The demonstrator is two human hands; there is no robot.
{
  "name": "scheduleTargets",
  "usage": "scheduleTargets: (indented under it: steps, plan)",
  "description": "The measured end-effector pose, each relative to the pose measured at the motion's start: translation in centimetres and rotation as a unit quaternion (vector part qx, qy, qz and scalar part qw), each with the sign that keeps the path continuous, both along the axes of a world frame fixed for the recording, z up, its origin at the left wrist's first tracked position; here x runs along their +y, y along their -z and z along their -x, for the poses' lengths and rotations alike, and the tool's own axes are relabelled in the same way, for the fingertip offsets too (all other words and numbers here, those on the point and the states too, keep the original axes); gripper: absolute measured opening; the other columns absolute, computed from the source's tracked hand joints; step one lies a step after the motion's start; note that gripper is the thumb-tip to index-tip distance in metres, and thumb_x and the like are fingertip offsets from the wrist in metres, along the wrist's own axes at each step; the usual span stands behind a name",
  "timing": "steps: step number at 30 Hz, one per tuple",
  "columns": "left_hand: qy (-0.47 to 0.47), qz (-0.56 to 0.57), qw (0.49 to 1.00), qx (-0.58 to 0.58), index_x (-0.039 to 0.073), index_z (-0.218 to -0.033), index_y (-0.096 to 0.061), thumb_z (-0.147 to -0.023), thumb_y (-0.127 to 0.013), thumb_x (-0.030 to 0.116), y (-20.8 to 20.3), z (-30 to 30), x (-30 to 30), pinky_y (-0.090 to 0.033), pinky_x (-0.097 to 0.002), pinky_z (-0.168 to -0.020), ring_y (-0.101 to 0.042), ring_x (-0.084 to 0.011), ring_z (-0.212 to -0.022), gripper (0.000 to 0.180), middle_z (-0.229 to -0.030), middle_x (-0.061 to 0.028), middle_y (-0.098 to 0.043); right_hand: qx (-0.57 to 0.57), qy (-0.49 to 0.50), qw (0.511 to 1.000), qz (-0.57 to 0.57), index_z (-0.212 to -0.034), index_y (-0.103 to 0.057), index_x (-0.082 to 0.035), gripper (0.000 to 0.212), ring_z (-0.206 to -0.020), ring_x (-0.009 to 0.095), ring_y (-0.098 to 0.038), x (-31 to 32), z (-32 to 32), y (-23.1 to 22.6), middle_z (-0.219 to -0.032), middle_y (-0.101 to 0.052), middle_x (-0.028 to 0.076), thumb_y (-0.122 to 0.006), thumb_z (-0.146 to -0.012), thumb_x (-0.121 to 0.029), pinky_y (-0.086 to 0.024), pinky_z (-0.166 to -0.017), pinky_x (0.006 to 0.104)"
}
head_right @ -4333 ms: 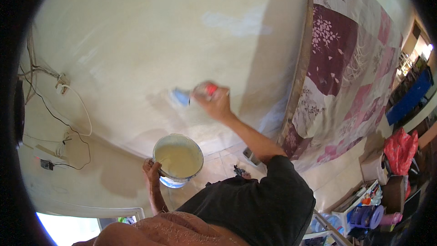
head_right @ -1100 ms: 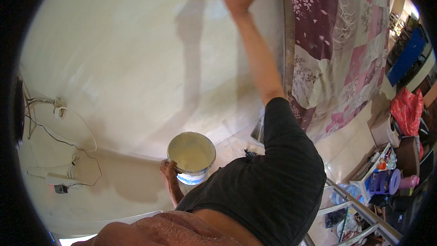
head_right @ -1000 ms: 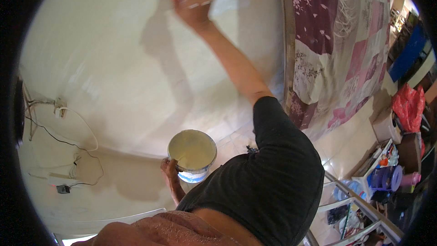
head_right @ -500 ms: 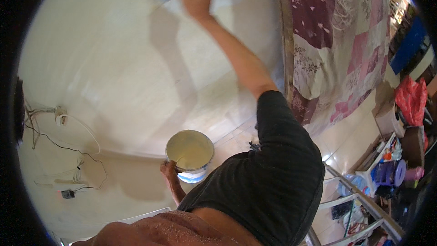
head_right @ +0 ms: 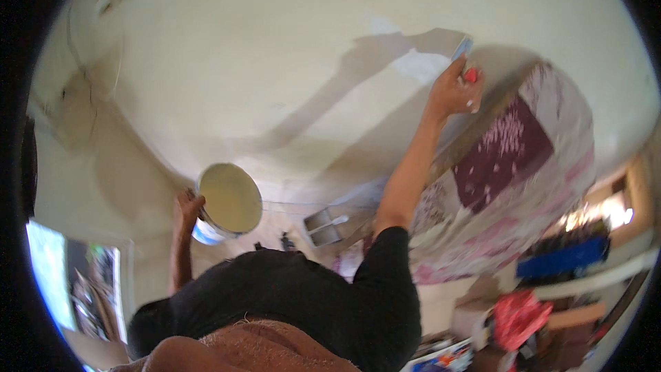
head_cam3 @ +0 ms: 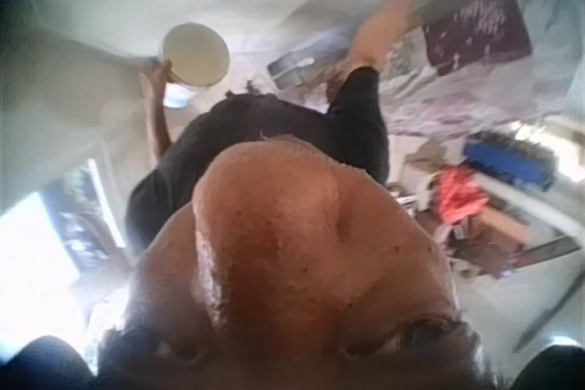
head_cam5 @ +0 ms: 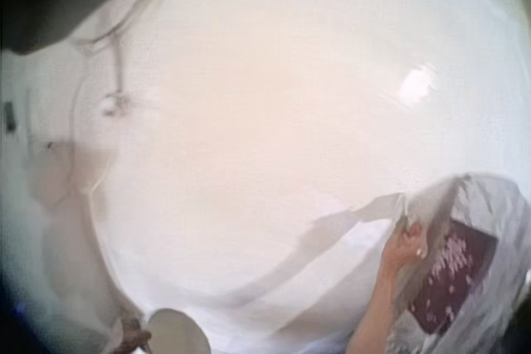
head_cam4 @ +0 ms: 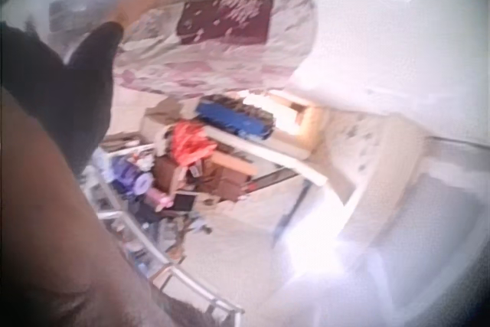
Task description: The person paints an interior wall using a brush, frequently dipping the brush into a small bucket of paint held in their other hand while standing on a ladder.
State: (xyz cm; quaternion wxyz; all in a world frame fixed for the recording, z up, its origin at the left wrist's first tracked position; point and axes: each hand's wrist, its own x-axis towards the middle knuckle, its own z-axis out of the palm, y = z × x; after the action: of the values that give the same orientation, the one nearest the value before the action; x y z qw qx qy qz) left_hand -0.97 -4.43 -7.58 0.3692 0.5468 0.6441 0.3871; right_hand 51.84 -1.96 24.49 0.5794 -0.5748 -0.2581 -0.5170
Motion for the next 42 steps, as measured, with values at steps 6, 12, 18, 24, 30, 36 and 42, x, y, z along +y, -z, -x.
scheduleTargets:
  steps: [6,12,18,24,30,36,42]
  plan:
    - [-0.014,-0.004,0.999,-0.05,-0.009,-0.087,-0.06,-0.068,-0.067,0.017,-4.9,-0.8,-1.5,-0.051,-0.0377,-0.047,-0.06,-0.0203,-0.053,0.033,-0.064,-0.0126,-0.058,-0.202,-0.246,0.947,-0.043,-0.082,-0.067,0.001,0.013,-0.064,0.021,-0.066,6.0,14.9,-0.2,-0.078,-0.07,0.011,-0.078,-0.083,-0.007,-0.053,-0.061,0.0306]
    - [-0.018,-0.006,0.999,-0.049,-0.008,-0.085,-0.058,-0.068,-0.066,0.016,-7.3,-1.3,-2.2,-0.049,-0.0341,-0.045,-0.058,-0.018,-0.053,0.031,-0.065,-0.0093,-0.057,-0.239,-0.447,0.862,-0.03,-0.091,-0.068,0.0,0.015,-0.068,0.022,-0.07,8.9,22.5,-0.2,-0.083,-0.072,0.011,-0.078,-0.08,-0.003,-0.055,-0.061,0.0294]
    - [-0.014,-0.015,0.999,-0.049,-0.007,-0.085,-0.059,-0.069,-0.065,0.015,-6.0,-0.9,-2.1,-0.048,-0.0314,-0.045,-0.057,-0.016,-0.054,0.029,-0.064,-0.0073,-0.055,-0.11,-0.472,0.873,-0.052,-0.089,-0.067,0.005,0.015,-0.072,0.016,-0.069,7.2,14.2,1.2,-0.082,-0.071,0.01,-0.078,-0.082,-0.001,-0.057,-0.068,0.0271]
    - [-0.009,0.004,0.994,-0.109,-0.008,-0.082,-0.059,-0.07,-0.064,0.016,-6.9,-1.9,-2.8,-0.047,-0.0341,-0.048,-0.056,-0.0176,-0.055,0.027,-0.066,-0.0078,-0.056,0.124,-0.337,0.925,-0.122,-0.086,-0.066,0.007,0.014,-0.074,0.02,-0.069,-0.9,-2.6,2.3,-0.09,-0.071,0.017,-0.077,-0.083,-0.002,-0.059,-0.067,0.0301]
    - [0.044,0.029,0.998,-0.019,-0.008,-0.083,-0.06,-0.07,-0.065,0.019,-4.9,-0.8,-1.2,-0.046,-0.0394,-0.051,-0.057,-0.0207,-0.058,0.03,-0.066,-0.0119,-0.058,0.055,0.063,0.993,-0.078,-0.081,-0.064,0.008,0.015,-0.071,0.022,-0.07,-6.3,-9.6,5.3,-0.085,-0.07,0.021,-0.077,-0.082,-0.001,-0.06,-0.061,0.0313]
    - [0.052,0.055,0.996,-0.04,-0.007,-0.092,-0.061,-0.071,-0.067,0.014,-7.8,-0.9,-1.1,-0.047,-0.0321,-0.048,-0.059,-0.0171,-0.057,0.03,-0.068,-0.0087,-0.061,0.115,-0.485,0.864,-0.073,-0.081,-0.067,0.009,0.007,-0.068,0.027,-0.07,-7.3,2.5,11.0,-0.081,-0.07,0.019,-0.073,-0.077,0.009,-0.061,-0.062,0.0361]
    - [0.092,0.057,0.988,-0.106,-0.006,-0.096,-0.061,-0.076,-0.064,0.006,-9.8,-1.7,-0.7,-0.046,-0.0258,-0.045,-0.057,-0.011,-0.053,0.024,-0.068,-0.0056,-0.062,0.24,-0.663,0.632,0.321,-0.101,-0.071,-0.003,0.019,-0.074,0.013,-0.068,-6.4,20.6,22.3,-0.088,-0.073,0.006,-0.077,-0.083,-0.004,-0.056,-0.069,0.026]
